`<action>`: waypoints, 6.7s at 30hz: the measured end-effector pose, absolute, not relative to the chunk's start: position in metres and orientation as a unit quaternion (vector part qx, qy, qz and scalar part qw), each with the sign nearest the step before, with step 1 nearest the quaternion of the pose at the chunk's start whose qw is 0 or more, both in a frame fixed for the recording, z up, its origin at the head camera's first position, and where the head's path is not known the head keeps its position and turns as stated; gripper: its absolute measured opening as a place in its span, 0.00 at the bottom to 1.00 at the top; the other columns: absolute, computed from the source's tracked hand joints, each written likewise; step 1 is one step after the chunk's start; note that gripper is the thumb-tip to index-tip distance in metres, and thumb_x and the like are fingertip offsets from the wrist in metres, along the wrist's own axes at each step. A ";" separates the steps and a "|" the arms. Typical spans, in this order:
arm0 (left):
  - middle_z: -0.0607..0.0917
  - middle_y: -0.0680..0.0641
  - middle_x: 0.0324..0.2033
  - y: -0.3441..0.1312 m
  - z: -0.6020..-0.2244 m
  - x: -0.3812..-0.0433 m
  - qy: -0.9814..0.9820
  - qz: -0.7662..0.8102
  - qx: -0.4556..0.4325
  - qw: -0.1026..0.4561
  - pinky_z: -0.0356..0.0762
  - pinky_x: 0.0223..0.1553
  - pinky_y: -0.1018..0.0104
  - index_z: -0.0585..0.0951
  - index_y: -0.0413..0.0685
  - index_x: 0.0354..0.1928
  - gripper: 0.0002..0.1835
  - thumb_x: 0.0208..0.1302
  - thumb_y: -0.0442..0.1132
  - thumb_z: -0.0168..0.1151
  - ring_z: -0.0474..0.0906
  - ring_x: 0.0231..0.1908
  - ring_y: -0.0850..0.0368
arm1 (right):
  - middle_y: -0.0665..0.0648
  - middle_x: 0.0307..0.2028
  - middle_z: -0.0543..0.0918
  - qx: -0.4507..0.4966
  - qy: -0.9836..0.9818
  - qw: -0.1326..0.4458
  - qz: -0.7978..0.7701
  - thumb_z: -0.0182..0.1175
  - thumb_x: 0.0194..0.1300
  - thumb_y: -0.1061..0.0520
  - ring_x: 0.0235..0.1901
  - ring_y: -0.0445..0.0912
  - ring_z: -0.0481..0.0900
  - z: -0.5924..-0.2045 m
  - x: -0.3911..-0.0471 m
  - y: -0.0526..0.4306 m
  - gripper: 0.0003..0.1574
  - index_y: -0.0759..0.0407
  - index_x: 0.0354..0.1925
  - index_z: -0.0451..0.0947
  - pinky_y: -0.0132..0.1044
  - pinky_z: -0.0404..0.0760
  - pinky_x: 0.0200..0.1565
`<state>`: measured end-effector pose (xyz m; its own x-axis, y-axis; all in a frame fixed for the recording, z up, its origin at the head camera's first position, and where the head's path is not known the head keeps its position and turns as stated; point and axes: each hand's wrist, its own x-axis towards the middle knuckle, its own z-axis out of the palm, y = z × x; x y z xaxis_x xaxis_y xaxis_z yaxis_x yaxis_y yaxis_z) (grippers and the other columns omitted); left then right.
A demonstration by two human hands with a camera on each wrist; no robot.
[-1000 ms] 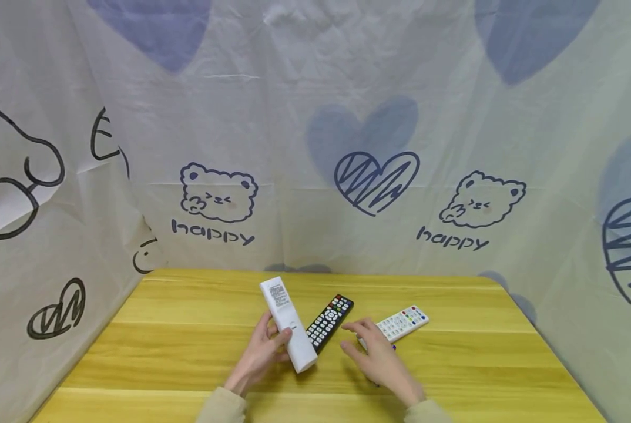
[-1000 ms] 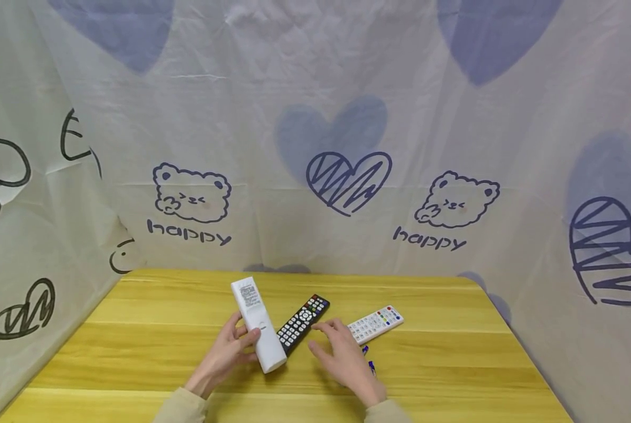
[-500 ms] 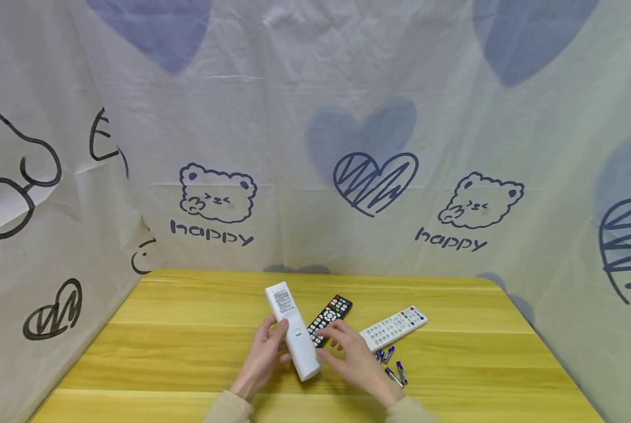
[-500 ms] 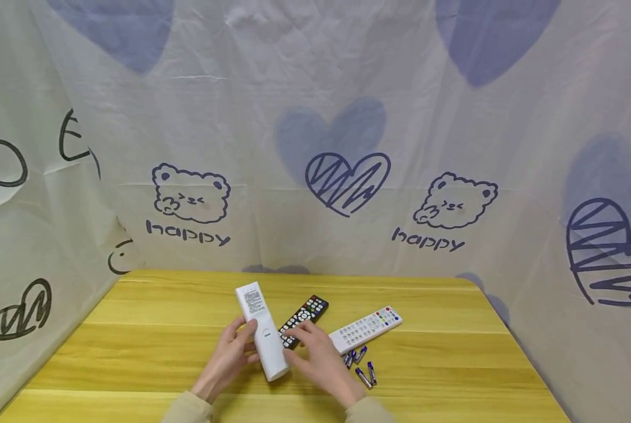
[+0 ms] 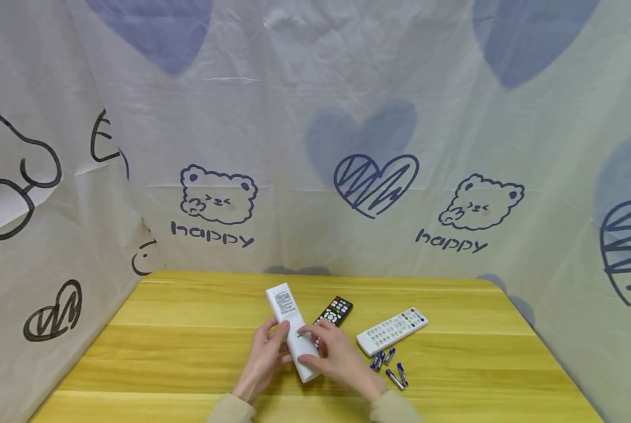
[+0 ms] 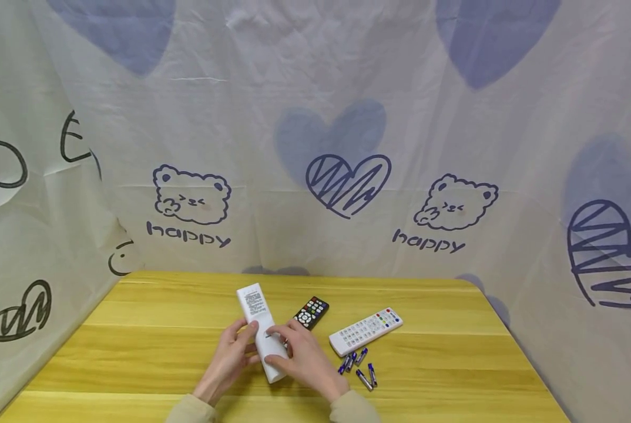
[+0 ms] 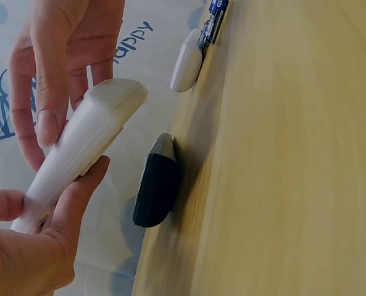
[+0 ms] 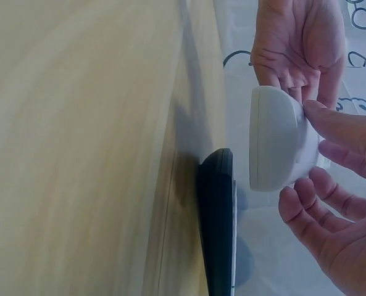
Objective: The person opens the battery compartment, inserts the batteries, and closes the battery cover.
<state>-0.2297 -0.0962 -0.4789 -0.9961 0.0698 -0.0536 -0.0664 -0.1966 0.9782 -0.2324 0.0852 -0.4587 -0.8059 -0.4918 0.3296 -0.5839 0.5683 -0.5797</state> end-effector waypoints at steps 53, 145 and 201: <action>0.81 0.28 0.56 -0.093 -0.475 -0.228 0.649 0.760 0.008 0.044 0.89 0.36 0.66 0.62 0.29 0.70 0.25 0.79 0.38 0.47 0.87 0.38 0.56 | 0.52 0.30 0.74 0.262 -0.864 0.007 0.430 0.73 0.58 0.57 0.26 0.35 0.68 -0.457 -0.228 0.081 0.23 0.56 0.46 0.72 0.23 0.70 0.26; 0.84 0.45 0.48 -0.121 -0.475 -0.241 0.598 0.801 -0.015 0.016 0.86 0.36 0.67 0.58 0.31 0.73 0.28 0.81 0.41 0.44 0.85 0.38 0.58 | 0.50 0.20 0.74 0.073 -0.937 0.058 0.337 0.72 0.55 0.62 0.21 0.40 0.68 -0.453 -0.229 0.183 0.11 0.60 0.34 0.79 0.29 0.67 0.24; 0.85 0.50 0.40 -0.118 -0.477 -0.241 0.604 0.796 -0.028 0.019 0.86 0.33 0.69 0.60 0.31 0.72 0.26 0.80 0.40 0.45 0.84 0.34 0.60 | 0.56 0.22 0.75 -0.015 -0.934 -0.099 0.343 0.69 0.51 0.69 0.18 0.47 0.76 -0.471 -0.222 0.224 0.15 0.61 0.34 0.73 0.35 0.80 0.20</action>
<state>-0.2412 -0.1178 -0.4772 -0.9977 -0.0028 -0.0678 -0.0645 -0.2699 0.9607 -0.2222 0.2240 -0.4713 -0.9800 -0.0406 -0.1947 0.0950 0.7648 -0.6373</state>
